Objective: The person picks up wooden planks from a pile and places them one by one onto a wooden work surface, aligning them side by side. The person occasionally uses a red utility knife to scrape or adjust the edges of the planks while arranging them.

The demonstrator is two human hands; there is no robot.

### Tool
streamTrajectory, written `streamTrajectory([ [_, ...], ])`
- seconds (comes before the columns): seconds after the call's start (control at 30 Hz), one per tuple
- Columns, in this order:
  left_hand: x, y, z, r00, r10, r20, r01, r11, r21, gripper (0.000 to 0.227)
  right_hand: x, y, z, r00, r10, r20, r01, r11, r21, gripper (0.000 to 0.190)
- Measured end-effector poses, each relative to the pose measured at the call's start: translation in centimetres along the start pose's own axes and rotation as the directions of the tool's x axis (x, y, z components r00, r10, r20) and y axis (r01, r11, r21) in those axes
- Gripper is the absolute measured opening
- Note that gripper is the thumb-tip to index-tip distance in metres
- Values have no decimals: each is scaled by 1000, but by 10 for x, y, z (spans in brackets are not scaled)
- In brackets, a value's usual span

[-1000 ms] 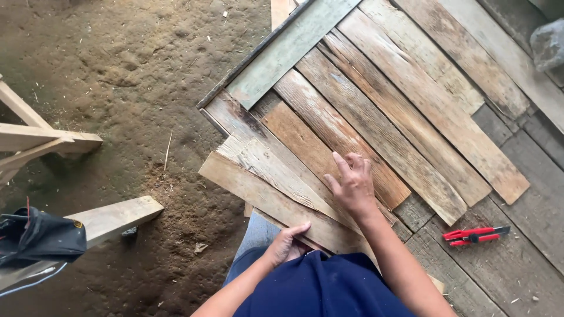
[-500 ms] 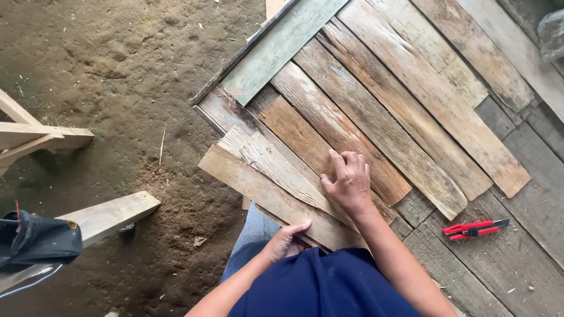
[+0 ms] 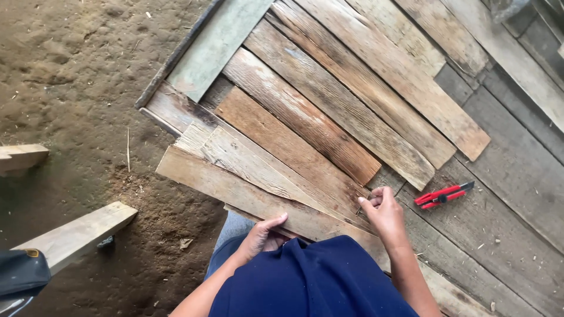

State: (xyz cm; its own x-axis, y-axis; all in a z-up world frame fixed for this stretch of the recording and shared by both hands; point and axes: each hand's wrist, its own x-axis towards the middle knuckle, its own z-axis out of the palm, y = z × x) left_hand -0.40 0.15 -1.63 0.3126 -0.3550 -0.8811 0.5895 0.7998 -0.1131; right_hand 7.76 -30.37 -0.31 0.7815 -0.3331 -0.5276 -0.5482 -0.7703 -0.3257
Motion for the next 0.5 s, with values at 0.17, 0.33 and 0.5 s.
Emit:
streamTrajectory([
  [0.17, 7, -4, 0, 1000, -4, -15, 4, 1000, 2, 88, -10, -2, 9, 997, 83, 0, -81, 968, 240, 52],
  [0.33, 15, -8, -10, 1000, 24, 0, -24, 1000, -13, 89, -14, -9, 15, 997, 80, -11, -74, 956, 283, 53],
  [0.5, 36, -14, -25, 999, 19, 42, -17, 999, -52, 95, -13, -11, 24, 998, 52, -28, -39, 938, 343, 51],
])
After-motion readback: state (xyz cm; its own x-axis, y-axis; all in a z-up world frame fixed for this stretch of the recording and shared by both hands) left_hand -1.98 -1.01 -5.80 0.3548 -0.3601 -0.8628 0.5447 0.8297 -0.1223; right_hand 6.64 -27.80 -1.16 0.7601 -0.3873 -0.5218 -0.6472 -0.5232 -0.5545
